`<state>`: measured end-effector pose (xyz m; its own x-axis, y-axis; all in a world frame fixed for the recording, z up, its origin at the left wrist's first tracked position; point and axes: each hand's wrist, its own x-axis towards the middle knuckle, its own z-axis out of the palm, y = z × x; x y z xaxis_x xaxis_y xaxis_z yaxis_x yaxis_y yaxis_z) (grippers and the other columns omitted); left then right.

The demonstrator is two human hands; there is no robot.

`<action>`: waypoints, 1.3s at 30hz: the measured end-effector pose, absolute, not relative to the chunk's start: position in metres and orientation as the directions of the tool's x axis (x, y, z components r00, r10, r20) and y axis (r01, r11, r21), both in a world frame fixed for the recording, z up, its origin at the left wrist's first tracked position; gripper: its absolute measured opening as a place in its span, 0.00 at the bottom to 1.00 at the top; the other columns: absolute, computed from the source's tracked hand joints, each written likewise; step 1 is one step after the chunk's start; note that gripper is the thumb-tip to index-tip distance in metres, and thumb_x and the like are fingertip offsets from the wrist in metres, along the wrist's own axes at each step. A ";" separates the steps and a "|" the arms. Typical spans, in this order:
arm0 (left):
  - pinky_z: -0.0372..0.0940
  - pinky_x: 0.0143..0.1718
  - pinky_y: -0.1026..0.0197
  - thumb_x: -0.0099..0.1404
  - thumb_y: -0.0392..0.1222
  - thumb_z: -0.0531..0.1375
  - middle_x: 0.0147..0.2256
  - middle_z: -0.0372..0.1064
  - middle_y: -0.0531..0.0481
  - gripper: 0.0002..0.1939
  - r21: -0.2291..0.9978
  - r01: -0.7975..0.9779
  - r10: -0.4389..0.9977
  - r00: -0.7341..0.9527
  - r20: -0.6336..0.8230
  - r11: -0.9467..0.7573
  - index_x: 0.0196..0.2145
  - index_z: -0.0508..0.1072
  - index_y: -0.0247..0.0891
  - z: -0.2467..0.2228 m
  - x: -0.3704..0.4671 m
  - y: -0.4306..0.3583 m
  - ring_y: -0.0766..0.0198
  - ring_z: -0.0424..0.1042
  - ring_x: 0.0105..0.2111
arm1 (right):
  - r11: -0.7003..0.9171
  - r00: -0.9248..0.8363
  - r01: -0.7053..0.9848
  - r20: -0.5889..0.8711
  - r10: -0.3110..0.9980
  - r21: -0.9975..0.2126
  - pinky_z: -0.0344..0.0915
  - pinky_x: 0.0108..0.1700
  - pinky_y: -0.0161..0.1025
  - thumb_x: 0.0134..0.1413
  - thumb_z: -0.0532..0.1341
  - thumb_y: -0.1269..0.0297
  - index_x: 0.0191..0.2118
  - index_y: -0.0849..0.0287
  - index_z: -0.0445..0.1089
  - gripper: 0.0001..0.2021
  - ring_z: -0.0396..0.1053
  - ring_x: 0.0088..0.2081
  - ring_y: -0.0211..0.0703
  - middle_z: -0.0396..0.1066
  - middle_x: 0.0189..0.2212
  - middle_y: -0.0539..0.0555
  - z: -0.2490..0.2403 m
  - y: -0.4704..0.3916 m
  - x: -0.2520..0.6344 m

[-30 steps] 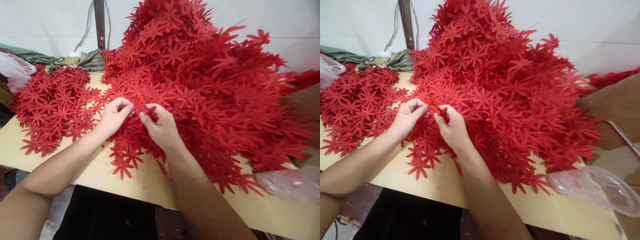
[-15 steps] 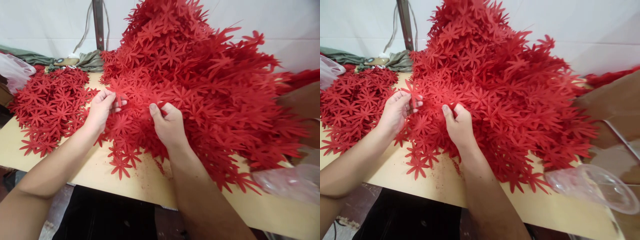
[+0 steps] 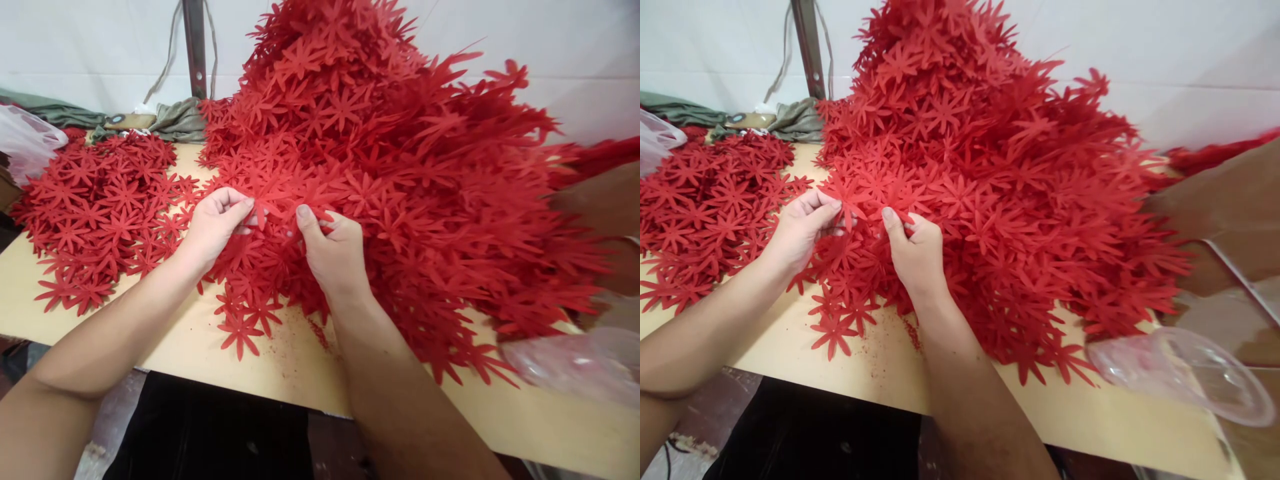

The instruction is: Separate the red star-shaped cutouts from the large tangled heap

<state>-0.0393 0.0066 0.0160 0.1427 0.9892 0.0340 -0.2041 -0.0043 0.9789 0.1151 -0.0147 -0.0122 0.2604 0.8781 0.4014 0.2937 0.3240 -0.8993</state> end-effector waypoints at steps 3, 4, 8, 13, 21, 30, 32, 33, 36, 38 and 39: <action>0.66 0.27 0.71 0.54 0.37 0.65 0.21 0.66 0.59 0.12 0.976 -0.218 0.986 0.153 0.058 -0.023 0.23 0.64 0.35 0.015 -0.038 0.007 0.76 0.67 0.22 | 0.375 0.193 0.210 0.415 0.889 -0.903 0.52 0.22 0.34 0.51 0.60 0.46 0.22 0.56 0.56 0.20 0.51 0.20 0.31 0.54 0.17 0.44 -0.017 -0.011 0.113; 0.66 0.28 0.71 0.53 0.36 0.65 0.21 0.65 0.59 0.11 0.975 -0.222 0.986 0.154 0.065 -0.030 0.23 0.64 0.34 0.015 -0.038 0.007 0.76 0.66 0.22 | 0.389 0.154 0.183 0.418 0.895 -0.903 0.54 0.23 0.34 0.51 0.60 0.47 0.25 0.56 0.58 0.18 0.53 0.20 0.31 0.56 0.18 0.45 -0.019 -0.010 0.112; 0.66 0.28 0.71 0.53 0.35 0.65 0.21 0.64 0.59 0.11 0.974 -0.223 0.988 0.140 0.065 -0.032 0.23 0.64 0.34 0.014 -0.040 0.010 0.76 0.65 0.22 | 0.360 0.119 0.145 0.378 0.918 -0.922 0.58 0.22 0.34 0.53 0.59 0.53 0.27 0.56 0.61 0.13 0.58 0.18 0.32 0.60 0.17 0.45 -0.024 -0.007 0.112; 0.64 0.28 0.70 0.54 0.37 0.65 0.20 0.65 0.58 0.11 0.977 -0.210 0.990 0.124 0.067 -0.039 0.22 0.64 0.35 0.015 -0.042 0.012 0.75 0.65 0.21 | 0.255 0.262 0.113 0.276 0.925 -0.960 0.56 0.18 0.32 0.52 0.61 0.57 0.23 0.56 0.60 0.13 0.59 0.14 0.31 0.61 0.13 0.44 -0.019 -0.009 0.113; 0.63 0.27 0.70 0.55 0.39 0.65 0.20 0.65 0.58 0.12 0.979 -0.189 0.985 0.136 0.102 -0.075 0.22 0.64 0.35 0.012 -0.043 0.014 0.76 0.63 0.21 | 0.289 0.260 0.177 0.328 0.908 -0.941 0.58 0.18 0.32 0.55 0.59 0.53 0.23 0.57 0.61 0.15 0.62 0.14 0.33 0.61 0.11 0.44 -0.015 -0.012 0.115; 0.62 0.28 0.69 0.56 0.36 0.64 0.21 0.66 0.58 0.11 0.976 -0.208 0.986 0.143 0.089 -0.059 0.23 0.65 0.35 0.012 -0.043 0.013 0.75 0.64 0.21 | 0.315 0.249 0.069 0.322 0.913 -0.946 0.64 0.23 0.33 0.52 0.62 0.54 0.30 0.56 0.60 0.13 0.64 0.17 0.33 0.64 0.15 0.43 -0.020 -0.007 0.117; 0.62 0.28 0.69 0.56 0.36 0.64 0.21 0.66 0.57 0.11 0.976 -0.210 0.984 0.152 0.092 -0.059 0.23 0.65 0.35 0.013 -0.043 0.013 0.75 0.65 0.21 | 0.313 0.257 0.124 0.335 0.906 -0.942 0.62 0.21 0.33 0.53 0.61 0.53 0.27 0.56 0.61 0.14 0.62 0.16 0.33 0.63 0.13 0.43 -0.018 -0.009 0.118; 0.62 0.28 0.68 0.57 0.37 0.64 0.21 0.66 0.57 0.11 0.976 -0.208 0.982 0.161 0.097 -0.063 0.23 0.64 0.35 0.013 -0.043 0.013 0.74 0.65 0.21 | 0.316 0.251 0.167 0.350 0.902 -0.934 0.61 0.21 0.33 0.54 0.60 0.52 0.25 0.56 0.61 0.15 0.61 0.15 0.33 0.62 0.12 0.44 -0.017 -0.010 0.118; 0.61 0.28 0.67 0.57 0.38 0.64 0.21 0.66 0.56 0.11 0.976 -0.199 0.976 0.184 0.120 -0.082 0.23 0.64 0.36 0.012 -0.043 0.012 0.73 0.65 0.21 | 0.327 0.241 0.295 0.401 0.884 -0.898 0.57 0.18 0.34 0.55 0.59 0.49 0.20 0.55 0.60 0.19 0.58 0.14 0.33 0.59 0.10 0.45 -0.014 -0.014 0.120; 0.61 0.28 0.67 0.57 0.38 0.64 0.21 0.67 0.56 0.11 0.978 -0.190 0.974 0.189 0.127 -0.090 0.23 0.64 0.36 0.011 -0.043 0.012 0.73 0.65 0.21 | 0.320 0.263 0.343 0.417 0.870 -0.883 0.53 0.17 0.34 0.55 0.58 0.47 0.18 0.55 0.56 0.22 0.57 0.13 0.33 0.56 0.10 0.45 -0.013 -0.015 0.121; 0.60 0.28 0.67 0.57 0.38 0.63 0.21 0.67 0.56 0.11 0.978 -0.185 0.974 0.188 0.128 -0.093 0.23 0.65 0.36 0.011 -0.043 0.012 0.73 0.64 0.21 | 0.310 0.280 0.355 0.417 0.865 -0.882 0.51 0.17 0.34 0.55 0.58 0.47 0.17 0.55 0.54 0.23 0.55 0.13 0.32 0.54 0.10 0.44 -0.014 -0.015 0.122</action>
